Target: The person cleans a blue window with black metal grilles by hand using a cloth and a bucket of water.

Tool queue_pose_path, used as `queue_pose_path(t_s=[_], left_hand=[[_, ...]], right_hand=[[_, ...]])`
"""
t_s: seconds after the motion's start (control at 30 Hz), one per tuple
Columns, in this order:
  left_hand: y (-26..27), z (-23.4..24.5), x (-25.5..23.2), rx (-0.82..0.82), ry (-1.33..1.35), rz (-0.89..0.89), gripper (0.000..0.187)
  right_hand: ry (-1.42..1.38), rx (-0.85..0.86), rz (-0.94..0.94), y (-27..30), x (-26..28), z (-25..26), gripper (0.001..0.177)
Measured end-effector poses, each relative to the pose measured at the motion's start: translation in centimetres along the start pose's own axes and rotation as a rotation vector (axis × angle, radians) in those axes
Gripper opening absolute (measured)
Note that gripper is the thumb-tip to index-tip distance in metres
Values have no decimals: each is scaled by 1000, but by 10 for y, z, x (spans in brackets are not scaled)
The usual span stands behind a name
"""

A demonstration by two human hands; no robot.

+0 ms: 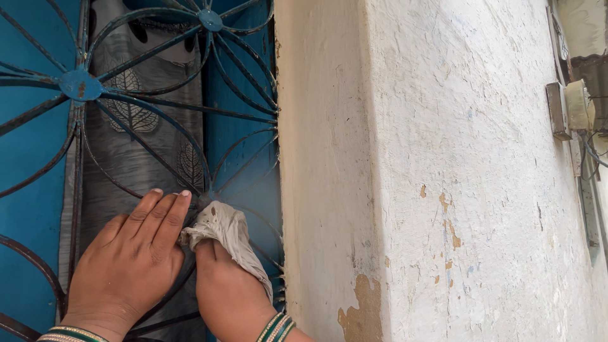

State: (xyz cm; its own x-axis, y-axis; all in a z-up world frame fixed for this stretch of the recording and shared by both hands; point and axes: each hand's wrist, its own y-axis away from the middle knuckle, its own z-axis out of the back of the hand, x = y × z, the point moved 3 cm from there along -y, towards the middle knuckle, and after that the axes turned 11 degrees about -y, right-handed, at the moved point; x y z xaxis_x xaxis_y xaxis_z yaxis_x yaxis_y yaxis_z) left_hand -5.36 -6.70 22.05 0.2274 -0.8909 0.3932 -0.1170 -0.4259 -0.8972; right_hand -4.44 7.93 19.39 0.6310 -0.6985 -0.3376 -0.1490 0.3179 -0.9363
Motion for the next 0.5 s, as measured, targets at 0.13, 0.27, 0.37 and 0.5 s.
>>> queue_pose_path(t_s=[0.13, 0.27, 0.37, 0.5], left_hand=[[-1, -1, -1, 108, 1, 7, 57], [2, -1, -2, 106, 48, 18, 58], [-3, 0, 0, 43, -42, 14, 61], [-6, 1, -1, 100, 13, 34, 63]], right_hand=[[-235, 238, -174, -32, -35, -18, 30], [-171, 196, -101, -41, -34, -23, 36], [-167, 224, -70, -13, -11, -9, 34], [-65, 131, 40, -21, -26, -6, 37]])
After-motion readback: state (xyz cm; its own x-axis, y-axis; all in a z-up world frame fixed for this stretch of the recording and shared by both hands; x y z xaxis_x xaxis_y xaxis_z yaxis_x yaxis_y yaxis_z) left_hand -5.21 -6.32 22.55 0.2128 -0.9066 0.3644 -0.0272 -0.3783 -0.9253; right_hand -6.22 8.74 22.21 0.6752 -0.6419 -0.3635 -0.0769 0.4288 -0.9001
